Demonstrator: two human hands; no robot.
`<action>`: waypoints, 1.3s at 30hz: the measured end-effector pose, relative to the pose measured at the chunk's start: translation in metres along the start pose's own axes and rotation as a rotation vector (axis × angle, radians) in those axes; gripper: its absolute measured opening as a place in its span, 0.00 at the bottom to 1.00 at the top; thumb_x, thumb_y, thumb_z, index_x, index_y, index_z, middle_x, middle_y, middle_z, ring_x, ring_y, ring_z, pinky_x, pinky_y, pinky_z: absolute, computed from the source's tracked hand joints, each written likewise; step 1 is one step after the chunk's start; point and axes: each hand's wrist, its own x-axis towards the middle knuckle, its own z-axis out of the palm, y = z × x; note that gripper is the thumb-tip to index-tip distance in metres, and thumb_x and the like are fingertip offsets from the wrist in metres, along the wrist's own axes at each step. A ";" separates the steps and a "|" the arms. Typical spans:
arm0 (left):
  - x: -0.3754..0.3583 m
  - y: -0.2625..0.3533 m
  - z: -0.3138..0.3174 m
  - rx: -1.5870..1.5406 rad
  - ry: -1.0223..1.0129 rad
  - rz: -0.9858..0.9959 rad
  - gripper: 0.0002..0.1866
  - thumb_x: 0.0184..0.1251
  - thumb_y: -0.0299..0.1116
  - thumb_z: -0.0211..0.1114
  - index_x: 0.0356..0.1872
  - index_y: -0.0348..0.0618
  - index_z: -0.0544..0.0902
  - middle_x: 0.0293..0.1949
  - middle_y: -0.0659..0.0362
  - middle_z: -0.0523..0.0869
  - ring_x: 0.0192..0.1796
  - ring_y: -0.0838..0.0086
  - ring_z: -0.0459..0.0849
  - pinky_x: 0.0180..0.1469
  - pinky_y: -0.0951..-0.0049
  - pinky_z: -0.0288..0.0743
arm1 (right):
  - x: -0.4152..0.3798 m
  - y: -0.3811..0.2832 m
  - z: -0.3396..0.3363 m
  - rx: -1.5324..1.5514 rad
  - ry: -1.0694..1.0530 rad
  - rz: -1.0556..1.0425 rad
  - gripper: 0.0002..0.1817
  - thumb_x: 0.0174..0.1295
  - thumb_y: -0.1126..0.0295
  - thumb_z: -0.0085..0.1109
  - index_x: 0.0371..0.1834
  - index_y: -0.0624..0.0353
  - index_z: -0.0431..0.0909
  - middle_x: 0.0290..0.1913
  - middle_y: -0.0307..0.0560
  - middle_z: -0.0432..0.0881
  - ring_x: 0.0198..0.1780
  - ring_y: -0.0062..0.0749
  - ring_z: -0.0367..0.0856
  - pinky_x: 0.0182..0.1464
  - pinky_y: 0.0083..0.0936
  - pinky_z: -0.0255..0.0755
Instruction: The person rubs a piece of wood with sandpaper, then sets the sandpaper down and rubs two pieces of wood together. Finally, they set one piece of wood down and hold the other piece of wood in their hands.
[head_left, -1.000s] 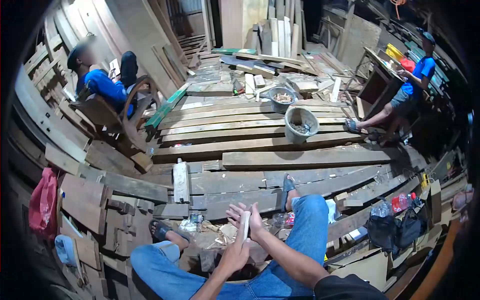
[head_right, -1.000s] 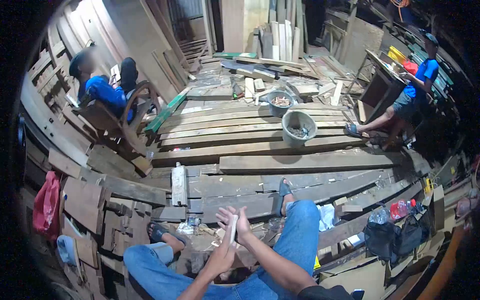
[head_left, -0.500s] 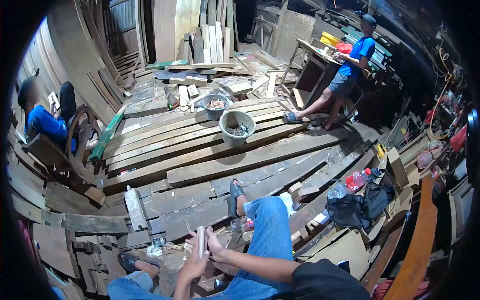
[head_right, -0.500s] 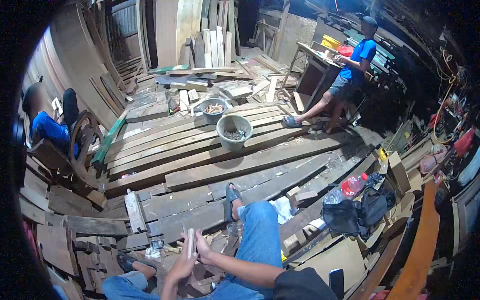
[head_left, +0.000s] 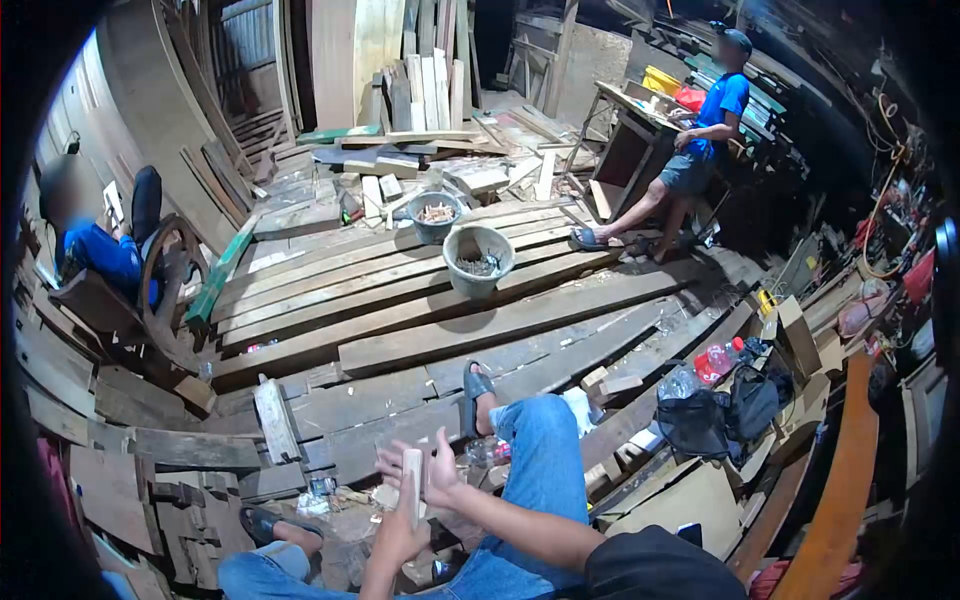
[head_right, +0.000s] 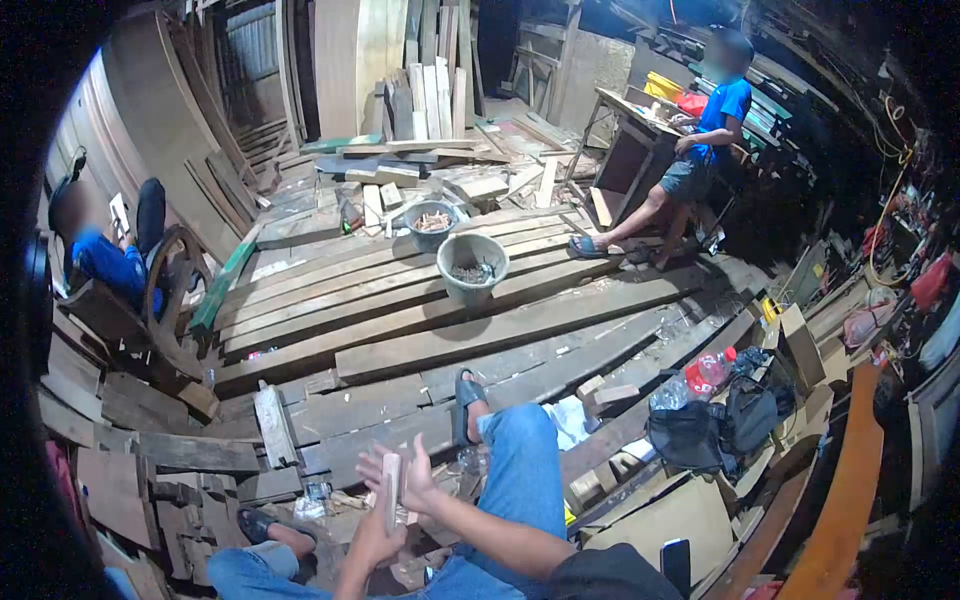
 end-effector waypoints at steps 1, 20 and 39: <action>-0.003 -0.001 0.004 0.011 0.011 0.039 0.54 0.56 0.33 0.63 0.85 0.53 0.46 0.39 0.28 0.86 0.45 0.33 0.87 0.51 0.43 0.81 | 0.005 -0.002 -0.007 0.024 0.009 -0.010 0.64 0.60 0.13 0.20 0.85 0.56 0.48 0.75 0.58 0.71 0.73 0.55 0.72 0.73 0.49 0.65; -0.003 -0.013 -0.003 0.010 0.101 0.018 0.50 0.60 0.29 0.60 0.84 0.51 0.44 0.36 0.28 0.86 0.42 0.29 0.85 0.49 0.37 0.79 | 0.005 0.025 0.005 0.053 -0.074 0.102 0.61 0.61 0.14 0.21 0.77 0.59 0.60 0.74 0.69 0.70 0.72 0.64 0.71 0.76 0.57 0.61; 0.006 -0.024 0.009 0.071 0.205 0.043 0.41 0.69 0.43 0.60 0.81 0.49 0.56 0.34 0.33 0.87 0.40 0.35 0.87 0.46 0.41 0.82 | 0.007 0.019 -0.001 0.106 -0.028 0.103 0.60 0.58 0.12 0.27 0.76 0.52 0.63 0.71 0.63 0.72 0.70 0.61 0.72 0.70 0.57 0.65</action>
